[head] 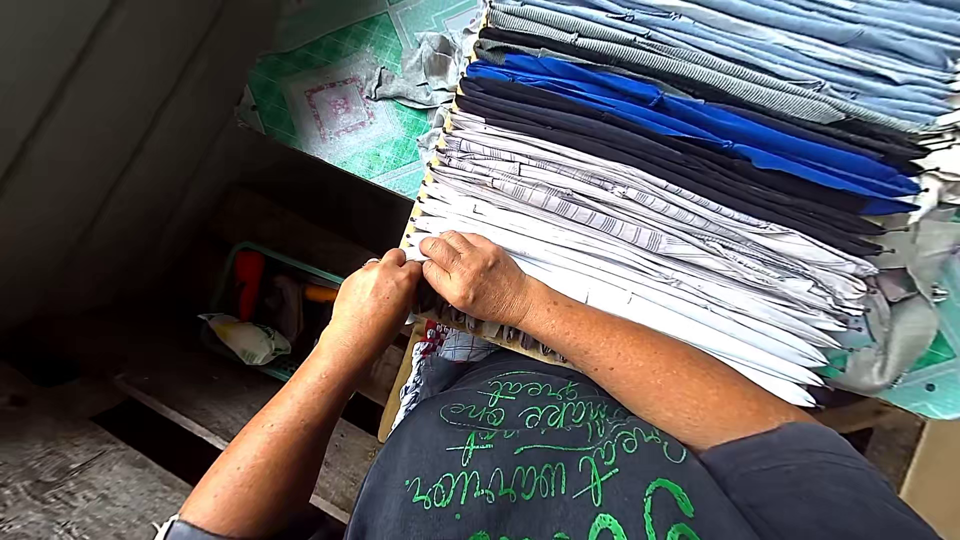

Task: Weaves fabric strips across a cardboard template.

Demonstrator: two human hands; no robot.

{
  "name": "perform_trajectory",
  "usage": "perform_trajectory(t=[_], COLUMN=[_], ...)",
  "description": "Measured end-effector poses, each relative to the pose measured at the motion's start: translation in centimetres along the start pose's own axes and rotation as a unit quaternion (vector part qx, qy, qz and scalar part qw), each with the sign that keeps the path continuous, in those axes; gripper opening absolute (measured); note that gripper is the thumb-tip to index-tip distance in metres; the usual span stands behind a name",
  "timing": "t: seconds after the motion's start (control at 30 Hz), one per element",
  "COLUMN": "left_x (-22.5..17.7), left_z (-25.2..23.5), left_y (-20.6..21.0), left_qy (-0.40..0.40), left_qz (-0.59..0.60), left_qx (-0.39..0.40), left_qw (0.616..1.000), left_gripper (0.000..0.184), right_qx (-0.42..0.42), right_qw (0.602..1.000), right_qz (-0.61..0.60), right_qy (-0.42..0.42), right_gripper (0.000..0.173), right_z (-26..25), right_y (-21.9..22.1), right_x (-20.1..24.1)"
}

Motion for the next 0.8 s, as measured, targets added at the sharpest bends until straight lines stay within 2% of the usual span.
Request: perform_trajectory(t=[0.1, 0.23, 0.37, 0.5, 0.57, 0.8], left_x=[0.2, 0.5, 0.4, 0.9, 1.1, 1.3], left_z=[0.3, 0.6, 0.6, 0.7, 0.8, 0.7], left_y=[0.1, 0.3, 0.9, 0.7, 0.6, 0.4], left_qy=[0.03, 0.064, 0.046, 0.067, 0.069, 0.064], left_qz=[0.007, 0.03, 0.013, 0.043, 0.061, 0.092], left_qx=[-0.028, -0.028, -0.036, -0.043, -0.034, -0.01], left_qw=[0.999, 0.997, 0.998, 0.996, 0.995, 0.994], left_gripper=[0.008, 0.022, 0.014, 0.013, 0.014, 0.016], right_qx=[-0.004, -0.007, 0.008, 0.054, 0.08, 0.122], right_qw=[1.0, 1.0, 0.999, 0.987, 0.982, 0.978], right_qz=[-0.001, -0.006, -0.018, -0.128, -0.147, -0.081], right_qy=[0.007, 0.025, 0.046, 0.077, 0.082, 0.149], right_gripper=[0.015, 0.014, 0.011, 0.014, 0.018, 0.024], right_z=[-0.1, -0.5, -0.2, 0.9, 1.4, 0.9], right_y=[0.1, 0.2, 0.3, -0.6, -0.4, 0.6], right_x=[-0.2, -0.3, -0.5, -0.9, -0.8, 0.5])
Point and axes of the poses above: each hand's wrist, its own z-axis away from the middle knuckle, its own y-axis out of the palm, x = y × z, the point moved 5 cm from there along -z, towards the middle knuckle, and after that the axes turned 12 degrees about x, right-handed, at the moved point
